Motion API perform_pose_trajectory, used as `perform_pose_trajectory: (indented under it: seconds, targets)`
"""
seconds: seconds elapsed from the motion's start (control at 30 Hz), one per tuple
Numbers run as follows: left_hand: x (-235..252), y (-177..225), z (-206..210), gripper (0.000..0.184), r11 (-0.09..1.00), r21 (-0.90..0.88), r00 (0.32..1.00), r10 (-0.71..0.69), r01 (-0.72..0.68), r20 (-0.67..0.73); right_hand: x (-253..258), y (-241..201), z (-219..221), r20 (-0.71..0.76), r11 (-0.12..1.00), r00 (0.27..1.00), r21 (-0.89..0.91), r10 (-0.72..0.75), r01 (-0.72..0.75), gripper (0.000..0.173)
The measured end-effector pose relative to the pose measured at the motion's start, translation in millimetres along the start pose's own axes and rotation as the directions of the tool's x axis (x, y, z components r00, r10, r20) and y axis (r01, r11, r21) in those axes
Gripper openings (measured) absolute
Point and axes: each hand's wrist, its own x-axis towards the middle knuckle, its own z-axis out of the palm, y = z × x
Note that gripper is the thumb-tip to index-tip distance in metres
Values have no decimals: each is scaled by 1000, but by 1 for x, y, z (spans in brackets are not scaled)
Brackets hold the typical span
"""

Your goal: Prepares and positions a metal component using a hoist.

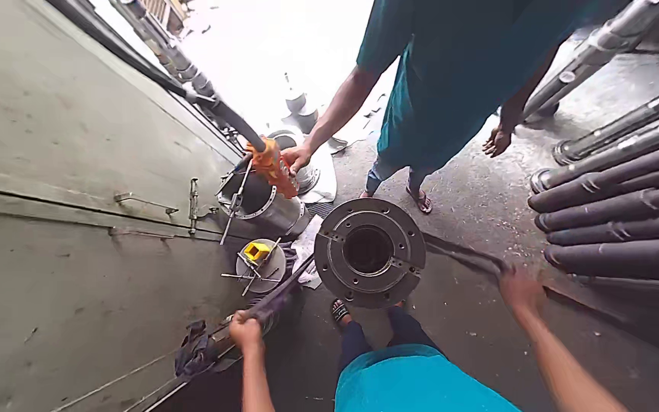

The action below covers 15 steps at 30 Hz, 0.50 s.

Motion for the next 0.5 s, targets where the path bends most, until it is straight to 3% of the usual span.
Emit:
perform_pose_trajectory:
  seconds: [0.03, 0.1, 0.13, 0.2, 0.27, 0.33, 0.37, 0.43, 0.5]
  targets:
    - [-31, -10, 7, 7, 991, -132, 998, 33, -26, 50, -29, 16, 16, -16, 997, 1000, 67, 26, -25, 53]
    - [-89, -26, 18, 13, 953, -303, 955, 105, -16, 278, -91, 39, 48, 14, 985, 998, 165, 56, -58, 54]
    - [-110, -28, 24, 19, 949, -314, 885, 136, 13, 445, -115, 42, 60, 56, 983, 997, 173, 45, -54, 53]
    - [-139, -29, 37, 18, 935, -347, 678, 207, 75, 706, -146, 40, 73, 91, 988, 996, 156, -11, -3, 51]
    - [-150, -25, 44, 26, 879, -451, 493, 328, 153, 806, -157, 31, 74, 93, 982, 995, 186, -46, 28, 51]
    - [-150, -19, 46, 56, 808, -541, 353, 447, 235, 822, -160, 26, 66, 155, 958, 988, 284, -13, -32, 51]
    - [-153, -21, 44, 64, 752, -577, 319, 489, 318, 812, -167, 25, 62, 204, 929, 979, 360, 17, -91, 50]
    - [-161, -22, 35, 68, 613, -631, 334, 538, 476, 774, -194, 11, 57, 335, 793, 942, 572, 9, -212, 47]
    - [-161, -19, 29, 58, 591, -679, 353, 582, 435, 733, -226, -19, 58, 452, 591, 887, 741, -91, -317, 48]
